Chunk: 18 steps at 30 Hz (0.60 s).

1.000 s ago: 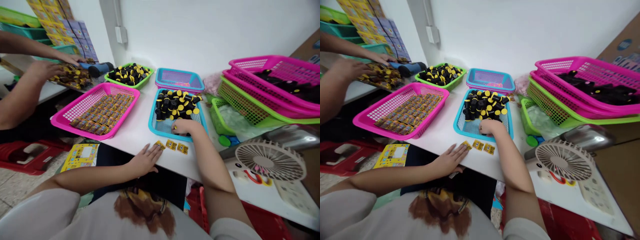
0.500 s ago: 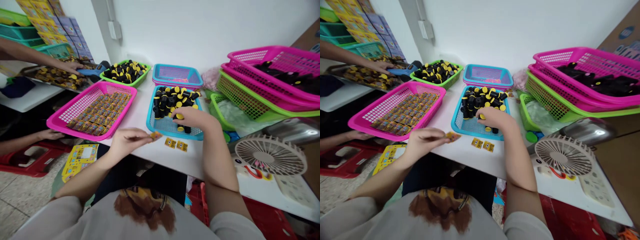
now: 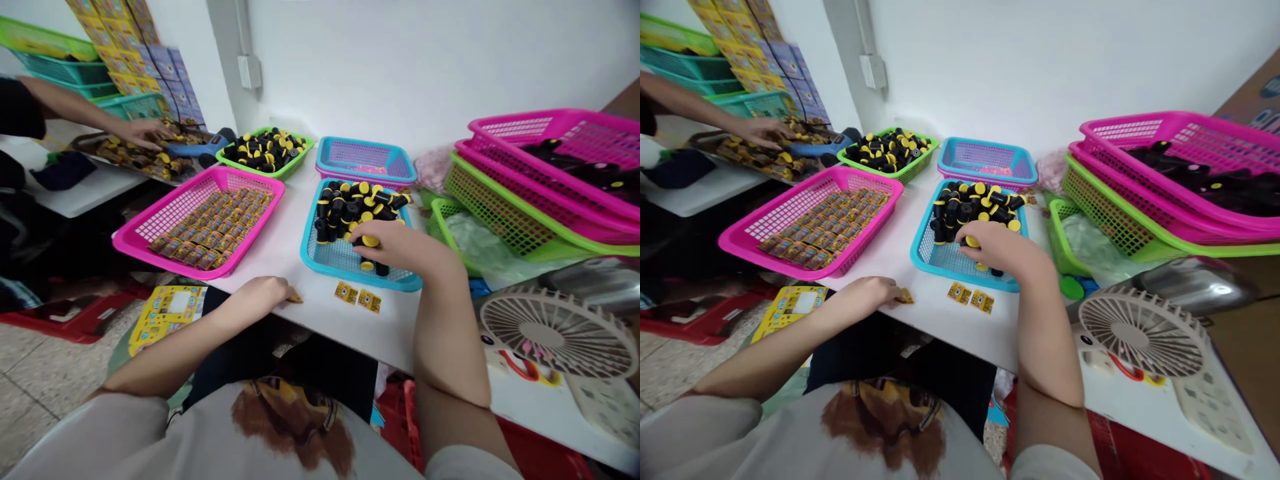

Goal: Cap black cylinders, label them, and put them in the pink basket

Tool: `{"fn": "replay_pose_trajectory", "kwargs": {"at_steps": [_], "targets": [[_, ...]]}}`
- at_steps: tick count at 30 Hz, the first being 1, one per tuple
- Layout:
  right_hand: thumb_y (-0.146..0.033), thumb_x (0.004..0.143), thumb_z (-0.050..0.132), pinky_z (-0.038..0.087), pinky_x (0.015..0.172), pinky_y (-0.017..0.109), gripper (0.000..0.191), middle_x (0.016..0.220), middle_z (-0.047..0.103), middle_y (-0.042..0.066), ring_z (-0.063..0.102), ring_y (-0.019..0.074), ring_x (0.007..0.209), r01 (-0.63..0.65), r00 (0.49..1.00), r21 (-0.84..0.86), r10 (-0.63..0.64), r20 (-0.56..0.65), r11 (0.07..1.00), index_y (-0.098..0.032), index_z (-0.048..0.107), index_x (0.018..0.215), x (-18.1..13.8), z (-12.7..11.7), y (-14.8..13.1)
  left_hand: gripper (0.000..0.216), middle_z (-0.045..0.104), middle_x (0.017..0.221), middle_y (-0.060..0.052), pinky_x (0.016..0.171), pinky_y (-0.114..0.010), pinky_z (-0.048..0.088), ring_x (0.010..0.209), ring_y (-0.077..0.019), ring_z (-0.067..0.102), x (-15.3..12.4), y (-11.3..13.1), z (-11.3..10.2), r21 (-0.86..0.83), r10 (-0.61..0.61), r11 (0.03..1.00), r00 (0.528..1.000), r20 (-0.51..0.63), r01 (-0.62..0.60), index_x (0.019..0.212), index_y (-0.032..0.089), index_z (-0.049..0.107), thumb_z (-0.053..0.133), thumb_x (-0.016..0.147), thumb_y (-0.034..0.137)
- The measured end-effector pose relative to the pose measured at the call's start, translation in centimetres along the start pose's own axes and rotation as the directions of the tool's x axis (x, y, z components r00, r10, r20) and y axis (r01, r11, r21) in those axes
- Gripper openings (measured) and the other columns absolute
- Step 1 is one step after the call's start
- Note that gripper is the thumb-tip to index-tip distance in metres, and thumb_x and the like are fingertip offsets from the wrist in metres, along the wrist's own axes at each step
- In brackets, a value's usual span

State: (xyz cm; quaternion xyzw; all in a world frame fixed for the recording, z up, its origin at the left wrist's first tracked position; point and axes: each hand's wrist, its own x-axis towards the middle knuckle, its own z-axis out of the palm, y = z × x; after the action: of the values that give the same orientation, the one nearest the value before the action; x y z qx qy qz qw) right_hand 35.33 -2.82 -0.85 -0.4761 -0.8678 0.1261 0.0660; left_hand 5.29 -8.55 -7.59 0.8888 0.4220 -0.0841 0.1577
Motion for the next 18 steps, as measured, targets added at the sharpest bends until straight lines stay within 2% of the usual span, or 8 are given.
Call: {"fn": "replay_pose_trajectory", "kwargs": {"at_steps": [3,5,7,9,11,12,14,18], "targets": [[-0.029,0.096,0.060,0.056,0.099,0.041,0.019,0.127,0.071,0.009,0.072,0.0244,0.108,0.080,0.997,0.040,-0.079,-0.026,0.996,-0.024,0.073,0.109,0.0,0.2,0.2,0.023,0.075,0.087,-0.003,0.073,-0.022,0.050,0.083,-0.0164,0.074,-0.2,-0.7,-1.3,-0.083,0.029,0.996,0.999,-0.040,-0.032,0.086,0.017,0.074,0.057,0.094,0.003],[-0.026,0.093,0.063,0.058,0.094,0.039,0.018,0.131,0.065,0.010,0.071,0.0211,0.099,0.112,0.990,0.040,-0.109,-0.087,0.993,-0.024,0.073,0.108,-0.2,0.3,0.2,0.019,0.075,0.088,-0.003,0.074,-0.022,0.051,0.082,-0.0154,0.073,-0.3,-1.1,-2.9,-0.089,0.082,0.991,0.972,-0.220,-0.104,0.088,0.017,0.074,0.060,0.095,0.006],[-0.024,0.093,0.063,0.059,0.091,0.039,0.020,0.132,0.059,0.012,0.070,0.0200,0.094,0.104,0.971,0.003,-0.101,-0.215,0.995,-0.024,0.073,0.111,-0.5,0.3,0.1,0.013,0.076,0.091,-0.003,0.078,-0.022,0.054,0.083,-0.0148,0.074,-0.1,-1.2,-4.8,-0.059,0.151,0.976,0.848,-0.508,-0.208,0.091,0.018,0.075,0.064,0.098,0.015],[-0.025,0.096,0.061,0.059,0.093,0.041,0.023,0.127,0.059,0.012,0.069,0.0223,0.100,0.092,0.920,-0.042,-0.101,-0.379,0.995,-0.025,0.072,0.115,-0.7,0.1,-0.2,0.010,0.078,0.094,-0.002,0.083,-0.021,0.056,0.086,-0.0139,0.075,0.7,-0.7,-6.8,0.009,0.190,0.959,0.618,-0.763,-0.283,0.098,0.019,0.076,0.067,0.099,0.025],[-0.025,0.097,0.060,0.059,0.097,0.044,0.027,0.123,0.061,0.011,0.068,0.0250,0.110,0.088,0.847,-0.053,-0.103,-0.521,0.995,-0.027,0.071,0.122,-1.0,-0.2,-0.5,0.015,0.080,0.098,0.000,0.082,-0.020,0.057,0.087,-0.0122,0.076,1.8,0.2,-8.9,0.059,0.185,0.953,0.419,-0.889,-0.297,0.110,0.023,0.074,0.068,0.100,0.031],[-0.027,0.097,0.062,0.060,0.097,0.044,0.030,0.122,0.063,0.010,0.068,0.0255,0.111,0.084,0.807,-0.034,-0.088,-0.584,0.996,-0.028,0.069,0.126,-1.2,-0.5,-0.7,0.019,0.079,0.100,0.001,0.080,-0.019,0.058,0.087,-0.0114,0.076,2.5,0.8,-9.9,0.065,0.175,0.953,0.360,-0.916,-0.296,0.117,0.025,0.072,0.068,0.100,0.033],[-0.031,0.094,0.069,0.063,0.093,0.044,0.041,0.123,0.066,0.008,0.069,0.0254,0.108,0.080,0.710,0.054,-0.019,-0.704,0.995,-0.031,0.063,0.134,-1.7,-1.0,-1.0,0.029,0.078,0.101,0.003,0.077,-0.018,0.058,0.087,-0.0105,0.076,3.8,2.0,-11.7,0.061,0.157,0.950,0.301,-0.941,-0.306,0.130,0.028,0.066,0.067,0.101,0.035],[-0.040,0.088,0.079,0.068,0.085,0.044,0.051,0.120,0.070,0.007,0.073,0.0257,0.101,0.117,0.464,0.204,0.128,-0.876,0.972,-0.032,0.059,0.134,-3.3,-2.0,-1.4,0.040,0.075,0.091,0.005,0.077,-0.018,0.059,0.084,-0.0103,0.077,5.8,3.9,-13.9,0.091,0.194,0.915,0.230,-0.954,-0.393,0.141,0.029,0.055,0.063,0.103,0.036]]}}
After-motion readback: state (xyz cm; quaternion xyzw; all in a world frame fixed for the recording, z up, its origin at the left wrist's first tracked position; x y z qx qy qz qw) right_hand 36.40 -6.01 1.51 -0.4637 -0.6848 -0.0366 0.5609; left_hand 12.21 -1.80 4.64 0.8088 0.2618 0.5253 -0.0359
